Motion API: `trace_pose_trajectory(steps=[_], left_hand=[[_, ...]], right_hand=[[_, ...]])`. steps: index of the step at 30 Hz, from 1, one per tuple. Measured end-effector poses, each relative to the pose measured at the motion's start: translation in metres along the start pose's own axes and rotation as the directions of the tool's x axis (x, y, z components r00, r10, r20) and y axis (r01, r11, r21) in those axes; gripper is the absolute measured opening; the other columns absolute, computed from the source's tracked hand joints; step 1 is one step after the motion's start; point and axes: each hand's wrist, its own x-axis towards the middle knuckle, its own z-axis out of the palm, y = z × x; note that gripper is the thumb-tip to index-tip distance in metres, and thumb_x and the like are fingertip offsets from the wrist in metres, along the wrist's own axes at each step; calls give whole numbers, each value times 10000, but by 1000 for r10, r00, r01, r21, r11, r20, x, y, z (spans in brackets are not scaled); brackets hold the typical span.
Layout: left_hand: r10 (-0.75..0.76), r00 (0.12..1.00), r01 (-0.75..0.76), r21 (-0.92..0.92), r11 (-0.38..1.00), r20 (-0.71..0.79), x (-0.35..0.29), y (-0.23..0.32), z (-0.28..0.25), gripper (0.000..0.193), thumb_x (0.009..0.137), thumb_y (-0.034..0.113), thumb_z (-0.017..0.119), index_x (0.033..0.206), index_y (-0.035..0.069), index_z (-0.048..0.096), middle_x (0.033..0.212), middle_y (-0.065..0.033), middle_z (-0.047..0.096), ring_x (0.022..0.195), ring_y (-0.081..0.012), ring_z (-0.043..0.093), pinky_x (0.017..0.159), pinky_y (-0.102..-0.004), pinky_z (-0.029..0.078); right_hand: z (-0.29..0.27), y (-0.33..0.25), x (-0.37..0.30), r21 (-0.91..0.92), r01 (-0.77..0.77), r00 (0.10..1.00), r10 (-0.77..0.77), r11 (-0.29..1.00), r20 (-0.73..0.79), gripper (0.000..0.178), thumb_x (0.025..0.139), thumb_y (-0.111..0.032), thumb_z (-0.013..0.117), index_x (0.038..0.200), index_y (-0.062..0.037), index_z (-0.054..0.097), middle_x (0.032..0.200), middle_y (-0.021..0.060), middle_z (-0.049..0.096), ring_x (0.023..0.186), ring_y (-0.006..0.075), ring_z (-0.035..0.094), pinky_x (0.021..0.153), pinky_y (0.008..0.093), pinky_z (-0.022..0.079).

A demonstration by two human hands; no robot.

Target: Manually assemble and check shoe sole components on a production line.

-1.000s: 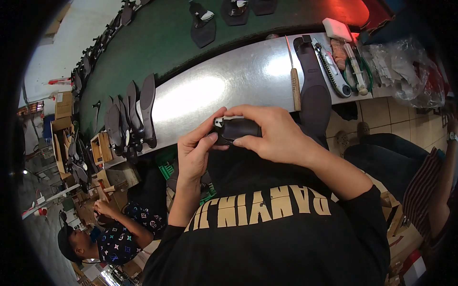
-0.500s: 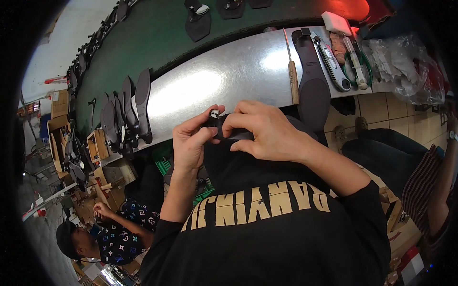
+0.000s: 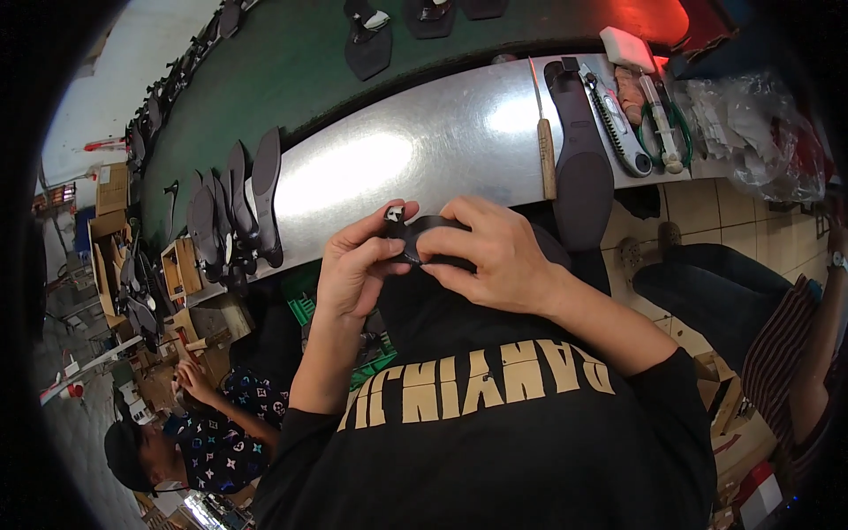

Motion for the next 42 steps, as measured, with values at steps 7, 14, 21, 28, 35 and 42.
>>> trace_pose_trajectory(steps=[7, 14, 21, 28, 35, 42], left_hand=[[4, 993, -11, 56, 998, 114, -7, 10, 9, 519, 913, 81, 527, 1418, 60, 411, 1235, -119, 608, 861, -75, 627, 514, -164, 493], [11, 996, -23, 126, 992, 93, 13, -14, 12, 327, 886, 97, 416, 1136, -26, 586, 978, -115, 648, 764, -127, 629, 551, -264, 560], [30, 994, -58, 279, 959, 105, 14, -19, 17, 275, 891, 88, 436, 1077, -32, 599, 916, -104, 645, 754, -121, 626, 553, -262, 551], [75, 991, -116, 427, 897, 112, 13, -15, 14, 168, 867, 88, 585, 1008, 7, 627, 782, -4, 620, 697, -47, 556, 548, -198, 466], [409, 885, -465, 411, 784, 221, -10, 23, 23, 131, 832, 72, 624, 926, -19, 637, 702, -20, 613, 537, -60, 550, 494, -192, 421], [471, 811, -525, -80, 847, -347, 0, 12, -33, 362, 913, 184, 539, 1230, 13, 500, 1097, -125, 612, 923, -215, 646, 609, -266, 540]], right_hand=[[-8, -6, 0, -138, 173, 978, -186, 975, -91, 290, 724, -22, 732, 998, -32, 635, 832, 106, 612, 724, 266, 629, 619, 348, 493], [-5, 5, -4, -53, -57, 997, 54, 997, -64, 163, 790, -73, 693, 869, -44, 554, 688, 116, 586, 628, 308, 602, 547, 385, 459], [0, 10, -9, -90, -70, 994, 62, 993, -88, 169, 777, -63, 721, 827, -27, 563, 658, 124, 582, 593, 295, 595, 530, 348, 448], [-17, 0, 0, 223, -452, 892, 436, 864, 117, 138, 807, -55, 711, 870, -4, 599, 679, 54, 630, 626, 72, 587, 550, 232, 438], [-38, 11, 34, 600, -431, 894, 229, 673, 386, 210, 841, -163, 696, 737, 2, 621, 606, -20, 551, 573, 39, 461, 534, 253, 406], [-92, 60, 47, -344, -409, 852, 218, 845, -477, 301, 847, -251, 667, 1027, -12, 636, 837, 167, 634, 793, 338, 624, 701, 430, 502]])
